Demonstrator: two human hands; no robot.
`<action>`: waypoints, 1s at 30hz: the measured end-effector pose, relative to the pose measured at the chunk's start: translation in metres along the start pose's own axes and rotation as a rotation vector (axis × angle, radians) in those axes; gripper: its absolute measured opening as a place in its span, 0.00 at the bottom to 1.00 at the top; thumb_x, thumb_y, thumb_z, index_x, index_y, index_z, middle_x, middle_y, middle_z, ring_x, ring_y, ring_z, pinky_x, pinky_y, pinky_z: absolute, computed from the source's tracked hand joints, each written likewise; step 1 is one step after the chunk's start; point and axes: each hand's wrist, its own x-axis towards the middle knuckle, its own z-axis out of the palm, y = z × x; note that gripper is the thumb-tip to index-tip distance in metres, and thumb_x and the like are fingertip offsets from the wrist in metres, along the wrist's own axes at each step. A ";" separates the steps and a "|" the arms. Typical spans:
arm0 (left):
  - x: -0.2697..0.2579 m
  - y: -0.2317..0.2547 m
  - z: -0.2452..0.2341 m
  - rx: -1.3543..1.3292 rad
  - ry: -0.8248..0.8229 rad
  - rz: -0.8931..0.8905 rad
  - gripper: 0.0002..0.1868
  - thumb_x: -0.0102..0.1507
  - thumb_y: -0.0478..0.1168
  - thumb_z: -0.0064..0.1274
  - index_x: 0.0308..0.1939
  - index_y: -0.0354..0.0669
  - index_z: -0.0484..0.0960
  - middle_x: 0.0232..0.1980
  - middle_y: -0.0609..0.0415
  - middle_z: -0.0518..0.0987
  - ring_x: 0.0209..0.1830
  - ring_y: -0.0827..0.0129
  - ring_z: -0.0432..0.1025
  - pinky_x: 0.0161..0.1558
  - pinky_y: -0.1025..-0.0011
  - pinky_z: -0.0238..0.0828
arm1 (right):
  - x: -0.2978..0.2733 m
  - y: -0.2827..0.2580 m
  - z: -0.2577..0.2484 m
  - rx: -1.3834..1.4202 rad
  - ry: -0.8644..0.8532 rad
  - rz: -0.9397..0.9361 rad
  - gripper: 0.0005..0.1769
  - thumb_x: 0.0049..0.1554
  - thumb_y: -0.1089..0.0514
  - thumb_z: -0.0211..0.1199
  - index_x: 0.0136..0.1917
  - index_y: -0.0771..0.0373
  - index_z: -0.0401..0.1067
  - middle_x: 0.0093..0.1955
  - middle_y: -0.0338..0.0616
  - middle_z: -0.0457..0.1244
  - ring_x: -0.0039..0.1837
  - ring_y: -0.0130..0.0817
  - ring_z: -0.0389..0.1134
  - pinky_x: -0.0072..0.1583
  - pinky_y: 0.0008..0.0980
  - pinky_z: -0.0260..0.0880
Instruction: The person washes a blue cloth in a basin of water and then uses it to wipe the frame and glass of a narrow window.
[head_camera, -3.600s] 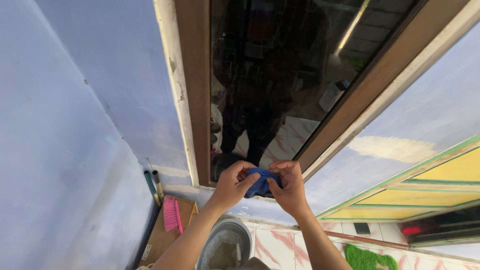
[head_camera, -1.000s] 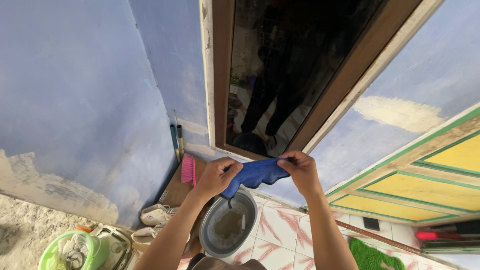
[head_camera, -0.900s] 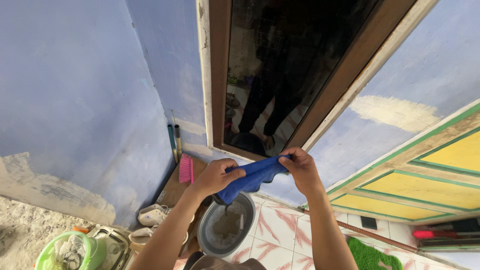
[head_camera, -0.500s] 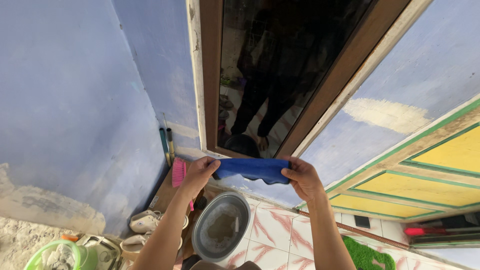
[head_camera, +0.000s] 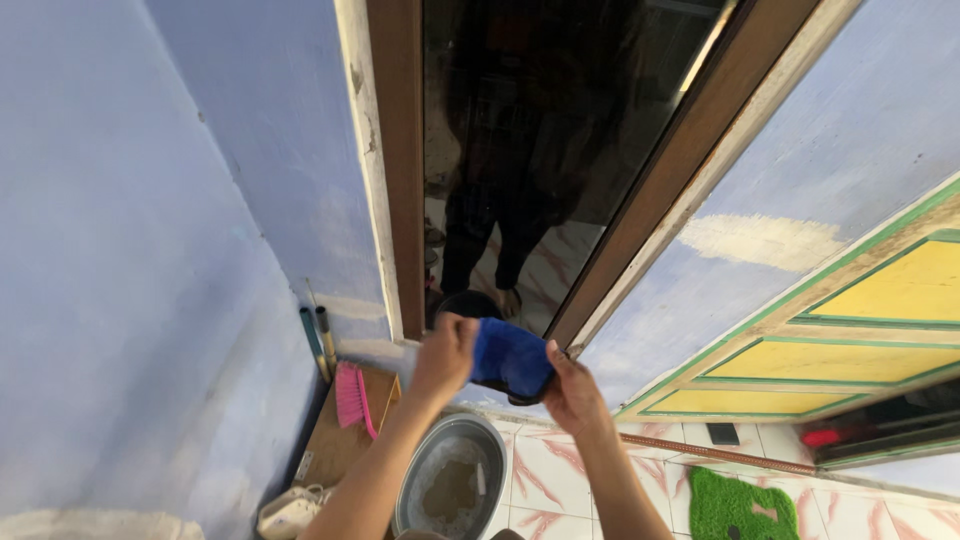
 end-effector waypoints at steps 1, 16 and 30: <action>-0.003 0.016 0.002 -0.070 -0.112 0.004 0.28 0.67 0.63 0.39 0.50 0.42 0.75 0.39 0.41 0.84 0.42 0.44 0.79 0.43 0.52 0.74 | 0.003 0.005 0.005 0.060 -0.046 -0.015 0.23 0.57 0.49 0.57 0.59 0.68 0.71 0.54 0.46 0.71 0.55 0.37 0.73 0.58 0.41 0.74; 0.082 0.021 0.000 -0.344 -0.408 0.169 0.26 0.70 0.61 0.39 0.44 0.41 0.78 0.34 0.52 0.78 0.34 0.65 0.72 0.42 0.66 0.70 | 0.045 0.029 0.051 0.460 0.109 -0.229 0.26 0.60 0.50 0.64 0.63 0.73 0.69 0.57 0.59 0.70 0.55 0.48 0.72 0.60 0.49 0.70; 0.133 0.105 -0.119 0.390 0.641 0.808 0.27 0.68 0.48 0.53 0.63 0.30 0.70 0.60 0.36 0.72 0.62 0.43 0.68 0.61 0.49 0.67 | 0.062 -0.118 0.115 -0.881 0.245 -1.508 0.46 0.71 0.47 0.52 0.85 0.71 0.27 0.84 0.66 0.36 0.82 0.62 0.40 0.79 0.56 0.43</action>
